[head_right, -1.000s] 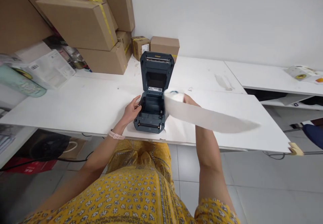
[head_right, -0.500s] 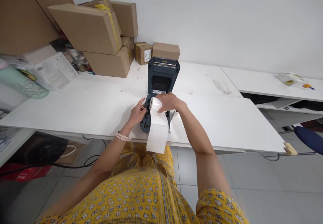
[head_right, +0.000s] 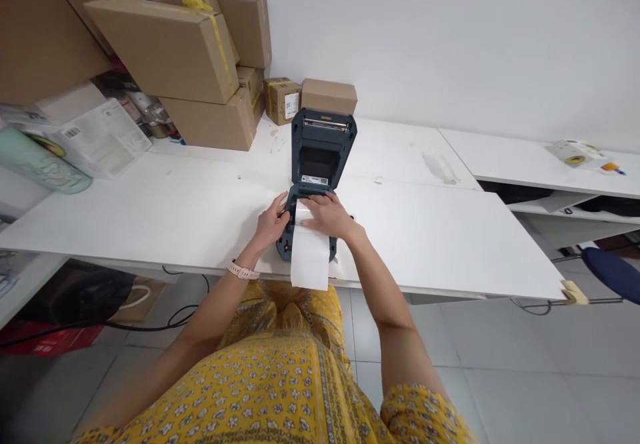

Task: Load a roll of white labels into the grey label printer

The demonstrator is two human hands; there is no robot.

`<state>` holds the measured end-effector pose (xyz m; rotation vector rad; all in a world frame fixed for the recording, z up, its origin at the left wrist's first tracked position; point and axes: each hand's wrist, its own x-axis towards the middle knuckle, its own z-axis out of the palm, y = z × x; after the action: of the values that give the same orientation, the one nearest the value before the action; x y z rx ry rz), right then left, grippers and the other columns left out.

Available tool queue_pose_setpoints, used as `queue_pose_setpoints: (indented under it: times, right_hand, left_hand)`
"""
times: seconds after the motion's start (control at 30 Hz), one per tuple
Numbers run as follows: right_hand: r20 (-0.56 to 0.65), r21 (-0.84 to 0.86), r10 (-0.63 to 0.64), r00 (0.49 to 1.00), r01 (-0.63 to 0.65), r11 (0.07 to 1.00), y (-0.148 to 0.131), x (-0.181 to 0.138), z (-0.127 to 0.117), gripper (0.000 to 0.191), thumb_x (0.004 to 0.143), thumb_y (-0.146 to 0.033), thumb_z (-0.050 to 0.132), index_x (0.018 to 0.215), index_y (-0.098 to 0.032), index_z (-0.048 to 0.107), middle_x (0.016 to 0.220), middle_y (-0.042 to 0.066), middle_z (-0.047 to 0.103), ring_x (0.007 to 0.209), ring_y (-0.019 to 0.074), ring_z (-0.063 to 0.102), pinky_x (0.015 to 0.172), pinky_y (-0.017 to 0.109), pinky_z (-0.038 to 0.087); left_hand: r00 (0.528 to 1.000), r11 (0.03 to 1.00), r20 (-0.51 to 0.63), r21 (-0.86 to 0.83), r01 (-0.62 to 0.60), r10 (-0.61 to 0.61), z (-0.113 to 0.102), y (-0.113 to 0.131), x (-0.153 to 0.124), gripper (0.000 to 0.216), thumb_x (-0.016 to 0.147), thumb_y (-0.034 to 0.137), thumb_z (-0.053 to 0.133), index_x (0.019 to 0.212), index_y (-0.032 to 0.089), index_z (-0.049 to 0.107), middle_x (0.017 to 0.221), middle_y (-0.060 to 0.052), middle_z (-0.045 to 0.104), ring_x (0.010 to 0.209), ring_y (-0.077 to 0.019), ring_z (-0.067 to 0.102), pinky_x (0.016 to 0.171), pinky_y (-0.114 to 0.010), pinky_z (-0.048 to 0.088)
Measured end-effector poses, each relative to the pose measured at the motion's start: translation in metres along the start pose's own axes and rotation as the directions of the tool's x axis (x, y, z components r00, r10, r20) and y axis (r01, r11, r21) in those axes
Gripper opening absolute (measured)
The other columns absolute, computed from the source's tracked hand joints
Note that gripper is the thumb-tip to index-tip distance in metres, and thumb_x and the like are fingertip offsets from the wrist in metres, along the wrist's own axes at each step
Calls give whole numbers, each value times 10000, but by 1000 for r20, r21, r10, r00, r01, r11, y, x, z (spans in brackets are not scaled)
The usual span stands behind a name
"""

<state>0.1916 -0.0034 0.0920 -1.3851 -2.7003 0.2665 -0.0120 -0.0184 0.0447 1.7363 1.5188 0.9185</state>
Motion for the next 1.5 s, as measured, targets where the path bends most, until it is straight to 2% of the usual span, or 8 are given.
queue_pose_setpoints:
  times: [0.07,0.2,0.43,0.73,0.93,1.1,1.23,1.5]
  right_hand:
    - [-120,63,-42,992,50,997,-13,-29,13,506,1025,-409,435,1486,-204,475,1532,151,516,1440,284,469,1212,538,308]
    - [-197,58,11,980,0,998,-48,-73,40,518,1045,-464,380,1482,-210,489,1580,148,454,1476,299,424,1197,548,371]
    - [-279,45,110,954,-101,994,-81,-87,59,519,1021,-462,450,1477,-217,497,1611,162,398,1506,340,364,1200,556,385]
    - [-296,60,119,948,-105,993,-88,-90,59,526,991,-462,513,1478,-267,472,1577,165,441,1470,372,409,1117,585,463]
    - [-257,74,122,959,-106,992,-86,-90,55,520,993,-454,510,1463,-232,499,1573,195,431,1461,381,411,1110,584,458]
    - [-256,116,111,960,-83,990,-83,-93,55,520,996,-462,503,1475,-261,497,1613,160,387,1489,361,374,1133,579,439]
    - [-275,142,107,956,-70,987,-82,-94,56,534,989,-466,517,1492,-290,477,1616,138,389,1494,345,370,1141,584,431]
    - [-294,284,66,953,22,959,-73,-100,51,492,979,-462,553,1444,-303,536,1588,100,450,1486,309,401,1168,575,407]
  left_hand:
    - [1000,1000,-9,-19,-4,4,1,0,0,604,917,203,486,1515,256,420,1386,-59,661,1255,-243,640,1042,-379,496]
    - [1000,1000,-24,-4,-8,8,3,-1,0,556,915,198,482,1469,244,490,1381,-63,664,1264,-242,635,1053,-382,493]
    - [1000,1000,-14,5,3,-3,5,-3,2,515,918,203,476,1429,236,533,1368,-59,671,1214,-235,654,1063,-394,490]
    - [997,996,-37,52,71,-69,7,9,0,520,925,204,459,1439,246,534,1374,-62,664,1213,-266,645,1093,-443,463]
    - [998,989,-10,-134,62,-64,12,-4,-4,506,971,293,438,1469,243,514,1500,-48,563,1348,-242,558,1160,-401,410]
    - [994,953,69,-287,101,-85,17,-1,-32,685,942,417,553,1574,269,336,1627,-43,390,1503,-253,367,1238,-401,307]
    - [993,915,90,-391,101,-71,16,9,-50,785,896,342,622,1592,257,270,1665,-54,309,1537,-248,294,1244,-390,305]
    - [985,873,147,-465,147,-88,14,14,-51,762,911,295,592,1593,281,252,1683,-30,265,1529,-229,313,1209,-370,374]
